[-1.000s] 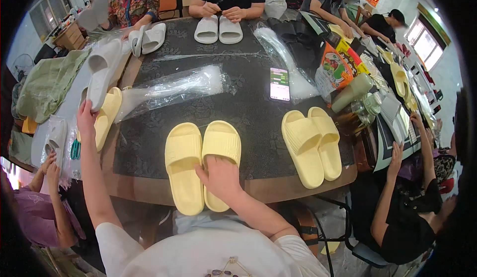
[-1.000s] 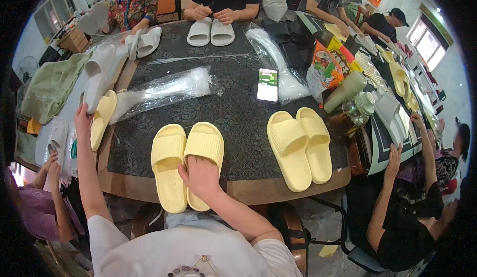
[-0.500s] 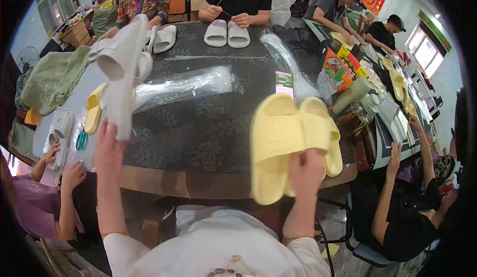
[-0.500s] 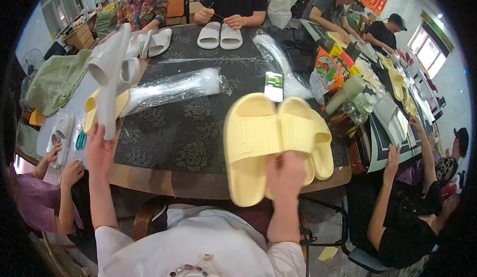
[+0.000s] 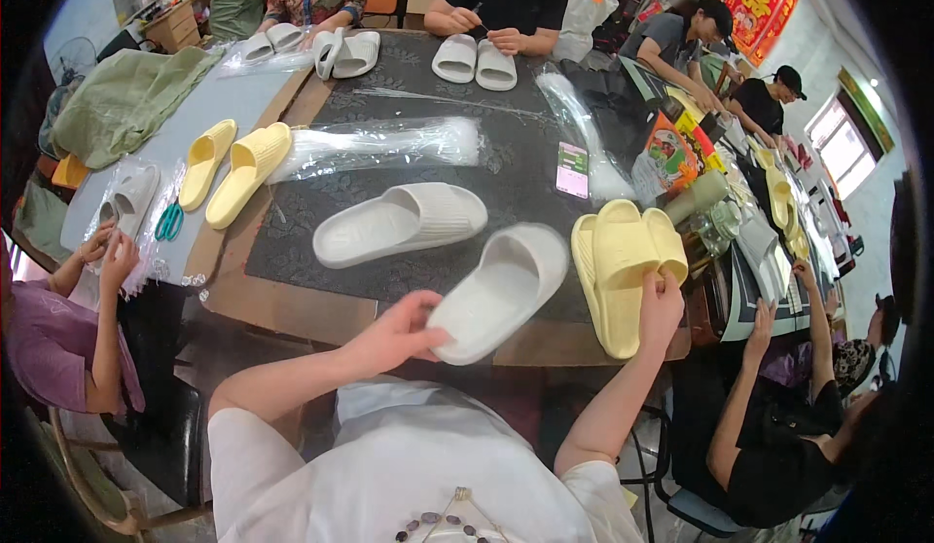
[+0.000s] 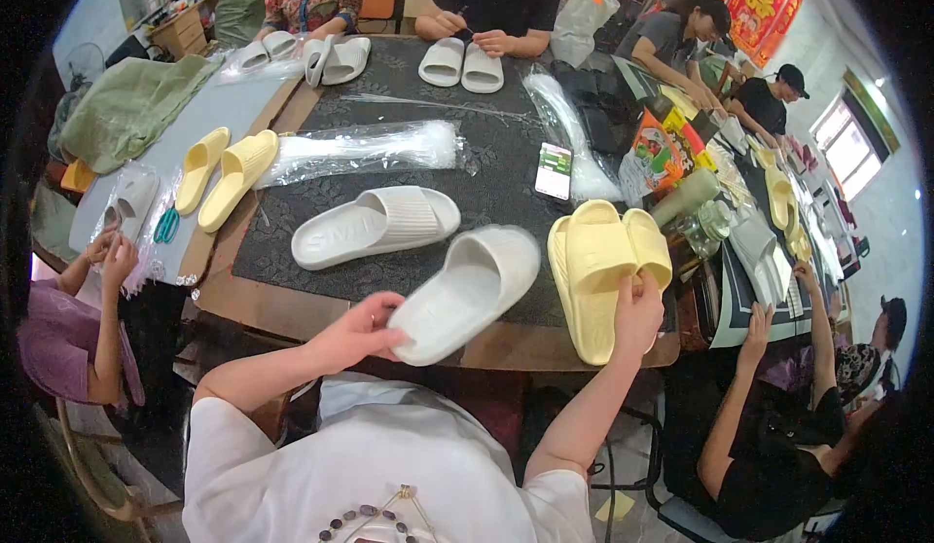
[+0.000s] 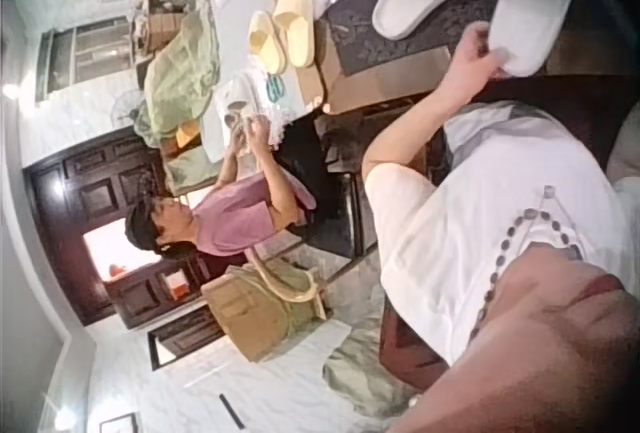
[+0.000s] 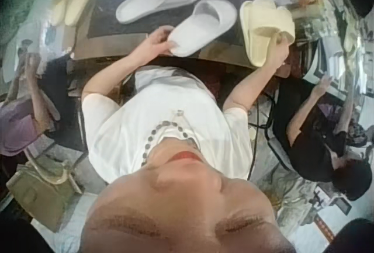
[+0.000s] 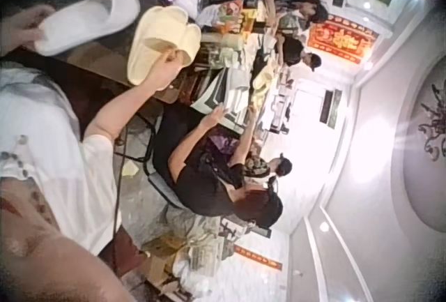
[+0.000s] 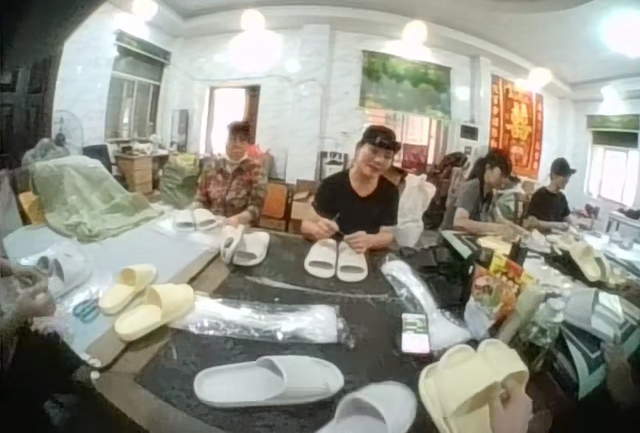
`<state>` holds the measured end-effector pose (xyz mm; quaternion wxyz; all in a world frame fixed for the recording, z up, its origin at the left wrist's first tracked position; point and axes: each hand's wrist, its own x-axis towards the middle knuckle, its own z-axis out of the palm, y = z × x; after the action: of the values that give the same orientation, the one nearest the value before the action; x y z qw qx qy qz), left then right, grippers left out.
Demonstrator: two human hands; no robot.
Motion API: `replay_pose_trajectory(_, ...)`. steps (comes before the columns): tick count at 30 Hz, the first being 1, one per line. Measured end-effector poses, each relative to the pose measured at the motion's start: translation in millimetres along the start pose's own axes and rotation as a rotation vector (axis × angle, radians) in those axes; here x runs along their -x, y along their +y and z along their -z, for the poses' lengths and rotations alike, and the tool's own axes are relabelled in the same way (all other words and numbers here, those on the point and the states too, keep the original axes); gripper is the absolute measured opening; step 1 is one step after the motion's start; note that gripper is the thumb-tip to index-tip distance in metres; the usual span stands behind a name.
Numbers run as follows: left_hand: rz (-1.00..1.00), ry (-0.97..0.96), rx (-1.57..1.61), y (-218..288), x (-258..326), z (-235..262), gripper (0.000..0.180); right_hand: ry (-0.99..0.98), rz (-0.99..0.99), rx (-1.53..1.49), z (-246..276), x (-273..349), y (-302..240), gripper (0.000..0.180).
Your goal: The person fastens pairs of slippers together by hand using plastic fasteners, threading the tags through the shoes and setting each pair on the table.
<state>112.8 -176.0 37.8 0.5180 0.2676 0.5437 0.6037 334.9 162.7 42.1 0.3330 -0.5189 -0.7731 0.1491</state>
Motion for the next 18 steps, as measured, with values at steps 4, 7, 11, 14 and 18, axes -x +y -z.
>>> replay_pose_trajectory(4,-0.103,-0.127,-0.802,22.7,7.5,17.0,0.048,0.055,0.026,-0.126,5.2,27.8,-9.8,0.038)
replay_pose_trajectory(7,-0.434,0.273,-1.119,43.5,-1.3,39.5,0.04,0.254,0.162,-0.062,7.4,48.9,-30.2,0.037)
replay_pose_trajectory(11,-0.582,0.557,-1.372,55.7,-34.4,80.5,0.049,0.189,0.287,-0.27,-4.2,86.7,-69.3,0.034)
replay_pose_trajectory(14,-0.463,0.637,-1.5,43.3,-56.3,88.5,0.056,-0.165,0.442,-0.371,-23.4,106.9,-94.6,0.031)
replay_pose_trajectory(18,-0.156,0.613,-1.541,31.7,-62.9,84.4,0.06,-0.349,0.419,-0.249,-44.4,106.0,-107.1,0.034)
